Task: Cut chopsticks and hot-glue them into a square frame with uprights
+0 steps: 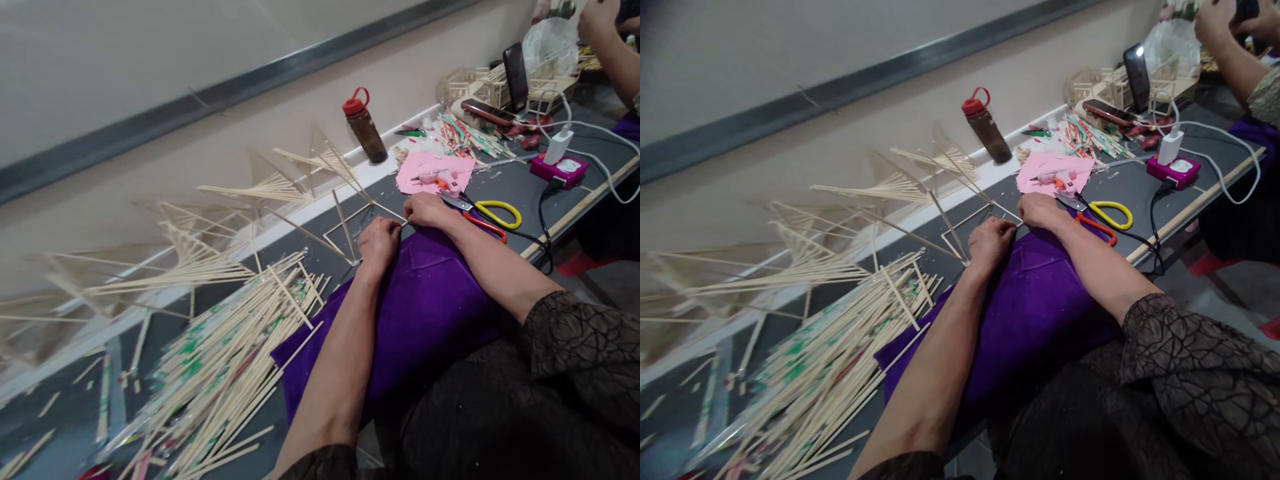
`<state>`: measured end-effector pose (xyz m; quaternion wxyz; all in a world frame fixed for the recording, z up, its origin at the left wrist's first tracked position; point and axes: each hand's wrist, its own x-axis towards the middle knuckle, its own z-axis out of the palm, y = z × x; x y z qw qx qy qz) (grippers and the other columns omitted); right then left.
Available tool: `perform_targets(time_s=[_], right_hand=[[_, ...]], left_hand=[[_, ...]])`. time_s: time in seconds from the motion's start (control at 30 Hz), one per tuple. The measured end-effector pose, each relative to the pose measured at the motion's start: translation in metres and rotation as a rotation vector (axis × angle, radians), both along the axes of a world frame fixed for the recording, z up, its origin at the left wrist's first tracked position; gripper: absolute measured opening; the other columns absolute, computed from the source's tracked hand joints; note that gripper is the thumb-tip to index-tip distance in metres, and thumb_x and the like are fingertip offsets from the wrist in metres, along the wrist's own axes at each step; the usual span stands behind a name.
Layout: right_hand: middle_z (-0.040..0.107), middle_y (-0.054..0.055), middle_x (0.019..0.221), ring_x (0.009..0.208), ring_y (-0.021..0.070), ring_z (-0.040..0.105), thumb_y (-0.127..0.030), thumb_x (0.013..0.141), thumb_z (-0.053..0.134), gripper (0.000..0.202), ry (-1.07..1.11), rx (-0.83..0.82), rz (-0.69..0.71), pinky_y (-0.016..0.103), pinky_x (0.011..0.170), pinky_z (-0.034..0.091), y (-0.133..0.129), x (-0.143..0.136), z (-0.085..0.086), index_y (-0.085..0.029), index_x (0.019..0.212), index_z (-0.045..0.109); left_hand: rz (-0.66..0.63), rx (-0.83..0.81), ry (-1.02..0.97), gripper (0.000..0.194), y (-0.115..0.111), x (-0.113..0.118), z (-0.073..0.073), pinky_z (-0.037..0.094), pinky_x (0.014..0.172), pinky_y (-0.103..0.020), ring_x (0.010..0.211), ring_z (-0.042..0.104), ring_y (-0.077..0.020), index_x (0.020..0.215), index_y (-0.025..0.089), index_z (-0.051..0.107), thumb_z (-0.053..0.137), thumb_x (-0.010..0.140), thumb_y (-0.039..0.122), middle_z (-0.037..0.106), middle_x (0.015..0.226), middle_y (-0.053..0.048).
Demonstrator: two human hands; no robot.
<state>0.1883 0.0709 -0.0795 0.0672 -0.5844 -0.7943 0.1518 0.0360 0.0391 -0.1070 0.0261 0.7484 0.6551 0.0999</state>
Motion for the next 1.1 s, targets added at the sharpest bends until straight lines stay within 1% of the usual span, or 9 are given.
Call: perform_targets(time_s=[0.17,0.4,0.5,0.67,0.9,1.1], right_hand=[[0.078,0.01,0.114,0.105,0.0224,0.07,-0.018,0.085,0.064,0.033,0.007,0.0,-0.001,0.023,0.076,0.049,0.0,0.0,-0.001,-0.021,0.114,0.079],[0.078,0.009,0.113,0.105,0.0227,0.07,-0.018,0.085,0.064,0.031,0.016,0.029,0.0,0.024,0.075,0.048,0.001,0.001,-0.005,-0.021,0.111,0.079],[0.078,0.009,0.114,0.106,0.0229,0.07,-0.018,0.086,0.063,0.031,0.012,0.015,-0.013,0.024,0.075,0.048,0.0,0.0,-0.005,-0.022,0.112,0.079],[0.077,0.009,0.114,0.106,0.0228,0.07,-0.017,0.086,0.062,0.03,0.012,0.013,-0.02,0.024,0.075,0.048,-0.001,-0.001,-0.004,-0.022,0.111,0.079],[0.078,0.009,0.111,0.104,0.0226,0.071,-0.018,0.086,0.063,0.029,-0.006,0.028,-0.021,0.024,0.076,0.048,0.002,-0.001,-0.008,-0.023,0.108,0.08],[0.078,0.009,0.11,0.104,0.0226,0.07,-0.018,0.085,0.063,0.027,-0.014,0.056,-0.018,0.025,0.077,0.047,0.007,-0.001,-0.013,-0.022,0.107,0.08]], left_hand=[[-0.012,0.018,0.0,0.028,0.0,0.0,0.001,0.048,0.079,-0.031,0.102,0.067,-0.0243,0.106,0.026,0.08,0.054,0.095,0.029,0.073,0.11,-0.008],[-0.023,0.015,0.019,0.029,-0.001,0.001,0.0,0.048,0.08,-0.031,0.103,0.067,-0.0246,0.108,0.025,0.079,0.053,0.096,0.03,0.073,0.11,-0.008],[-0.041,0.026,0.017,0.03,0.0,0.0,-0.002,0.048,0.078,-0.03,0.101,0.068,-0.0239,0.111,0.025,0.078,0.052,0.097,0.031,0.073,0.111,-0.008],[-0.049,0.028,0.044,0.032,-0.001,0.001,-0.004,0.046,0.073,-0.028,0.098,0.069,-0.0222,0.114,0.028,0.078,0.05,0.1,0.035,0.072,0.11,-0.007],[-0.043,0.029,0.068,0.035,-0.005,0.003,-0.002,0.045,0.072,-0.028,0.097,0.069,-0.0228,0.115,0.027,0.077,0.046,0.101,0.033,0.071,0.11,-0.008],[-0.033,0.026,0.022,0.035,-0.005,0.005,-0.004,0.046,0.074,-0.03,0.099,0.068,-0.0245,0.114,0.026,0.077,0.046,0.101,0.035,0.071,0.113,-0.01]])
